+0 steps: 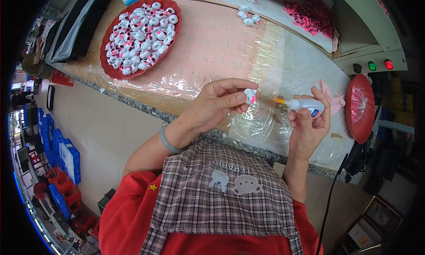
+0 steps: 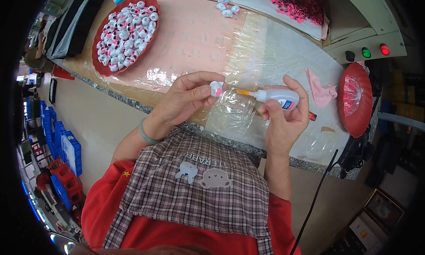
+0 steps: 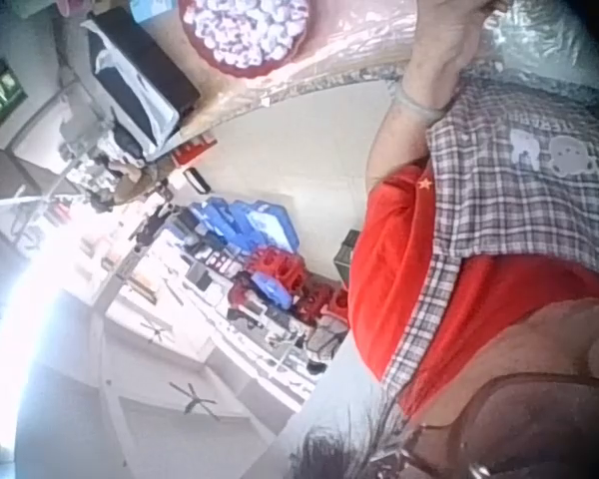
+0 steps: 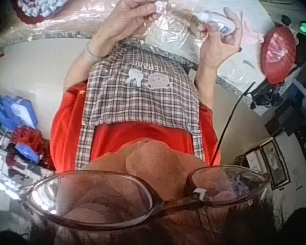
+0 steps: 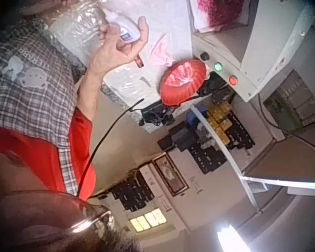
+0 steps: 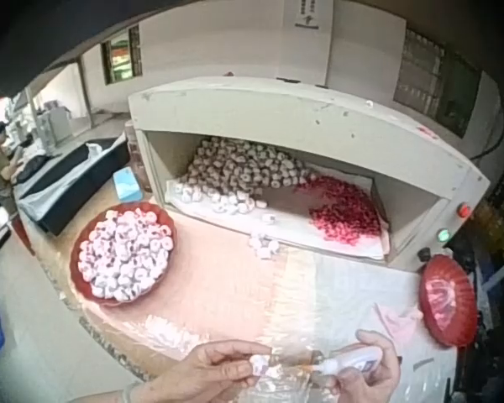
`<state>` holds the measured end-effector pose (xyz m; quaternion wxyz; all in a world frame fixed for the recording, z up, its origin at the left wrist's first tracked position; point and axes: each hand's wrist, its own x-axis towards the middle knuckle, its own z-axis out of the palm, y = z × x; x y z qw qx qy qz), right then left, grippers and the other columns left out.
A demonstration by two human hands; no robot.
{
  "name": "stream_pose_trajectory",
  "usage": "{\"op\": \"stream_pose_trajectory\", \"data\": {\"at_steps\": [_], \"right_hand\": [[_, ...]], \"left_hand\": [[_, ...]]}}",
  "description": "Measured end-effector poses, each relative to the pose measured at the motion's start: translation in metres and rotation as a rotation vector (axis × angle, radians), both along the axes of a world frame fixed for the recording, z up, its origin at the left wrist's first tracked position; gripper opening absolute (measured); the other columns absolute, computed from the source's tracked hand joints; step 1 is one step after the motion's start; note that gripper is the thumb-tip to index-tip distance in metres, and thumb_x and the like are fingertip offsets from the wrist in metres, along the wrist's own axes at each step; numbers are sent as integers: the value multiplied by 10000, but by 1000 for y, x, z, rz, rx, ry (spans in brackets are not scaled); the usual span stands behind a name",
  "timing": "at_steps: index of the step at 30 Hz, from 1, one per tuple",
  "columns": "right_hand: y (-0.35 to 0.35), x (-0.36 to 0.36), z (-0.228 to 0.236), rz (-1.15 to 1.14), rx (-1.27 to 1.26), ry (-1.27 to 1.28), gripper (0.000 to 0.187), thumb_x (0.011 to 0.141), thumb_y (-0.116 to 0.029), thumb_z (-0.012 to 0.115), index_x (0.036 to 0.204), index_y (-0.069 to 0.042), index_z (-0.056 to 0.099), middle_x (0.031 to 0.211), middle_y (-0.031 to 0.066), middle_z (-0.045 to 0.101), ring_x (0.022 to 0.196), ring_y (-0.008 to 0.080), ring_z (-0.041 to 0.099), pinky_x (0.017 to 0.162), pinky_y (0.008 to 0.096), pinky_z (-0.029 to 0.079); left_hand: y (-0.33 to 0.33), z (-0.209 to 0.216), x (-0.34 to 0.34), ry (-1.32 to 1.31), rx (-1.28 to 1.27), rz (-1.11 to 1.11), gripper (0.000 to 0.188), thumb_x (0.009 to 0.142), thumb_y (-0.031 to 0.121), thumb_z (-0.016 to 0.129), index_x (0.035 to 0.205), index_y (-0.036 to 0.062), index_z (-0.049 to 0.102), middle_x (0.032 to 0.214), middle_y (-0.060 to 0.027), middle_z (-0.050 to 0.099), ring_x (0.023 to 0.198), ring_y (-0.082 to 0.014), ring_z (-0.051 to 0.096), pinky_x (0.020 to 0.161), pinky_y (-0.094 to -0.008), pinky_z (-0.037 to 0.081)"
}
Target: The person picks up a white plastic head and applies glue from a bottle to its side, then presses a pink bow onto the glued area and places the completed piece into a red tray.
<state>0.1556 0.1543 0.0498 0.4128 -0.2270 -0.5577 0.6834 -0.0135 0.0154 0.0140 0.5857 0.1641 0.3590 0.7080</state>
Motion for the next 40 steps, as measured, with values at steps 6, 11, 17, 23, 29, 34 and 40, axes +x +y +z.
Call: {"op": "stream_pose_trajectory", "data": {"at_steps": [6, 11, 17, 23, 29, 34, 40], "right_hand": [[-4, 1, 2, -45, 194, -73, 397, 933, -183, 585, 1239, 41, 470, 935, 183, 648, 620, 129, 593, 511, 215, 452], [-9, 2, 5, -61, 331, -99, 401, 957, -213, 540, 1260, 36, 456, 937, 181, 650, 637, 135, 599, 520, 217, 459], [-12, 5, 5, -49, 433, -119, 415, 957, -225, 543, 1274, 26, 449, 955, 173, 654, 663, 136, 606, 537, 215, 467], [-14, 4, 3, -74, 491, -171, 483, 951, -313, 550, 1269, 37, 452, 936, 186, 649, 618, 159, 601, 501, 231, 450], [-14, 6, 0, -56, 547, -179, 471, 948, -285, 559, 1269, 42, 453, 958, 195, 648, 637, 164, 605, 524, 235, 461], [-14, 6, -1, -53, 607, -191, 463, 946, -271, 561, 1267, 45, 455, 965, 199, 648, 640, 165, 605, 530, 236, 463], [-14, 5, -1, -49, 632, -212, 457, 944, -266, 566, 1262, 45, 460, 967, 199, 649, 644, 169, 605, 536, 237, 467]], "left_hand": [[0, 3, 1, -86, -1, 15, 296, 918, 100, 588, 1204, 36, 544, 1104, -148, 637, 909, -169, 651, 810, -273, 556], [-1, 9, 0, -98, 34, 14, 314, 909, 78, 593, 1211, 11, 542, 1118, -159, 631, 991, -216, 647, 864, -286, 554], [-1, 5, 4, -80, 53, 56, 346, 884, 56, 618, 1216, -29, 570, 1136, -154, 630, 1006, -217, 639, 887, -301, 541], [-2, 11, 5, 14, 45, 78, 359, 866, 50, 638, 1213, -18, 578, 1131, -132, 637, 1035, -195, 621, 922, -323, 517], [-1, 6, 5, 83, 53, 89, 333, 859, 41, 643, 1187, 2, 595, 1098, -102, 649, 1008, -172, 624, 924, -326, 518], [-1, 7, 4, 97, 31, 75, 314, 853, 30, 646, 1163, 3, 603, 1089, -96, 651, 1003, -165, 624, 926, -328, 517], [-1, 6, 3, 94, 31, 73, 309, 851, 24, 648, 1156, 8, 605, 1085, -93, 652, 1006, -164, 622, 925, -326, 518]]}}
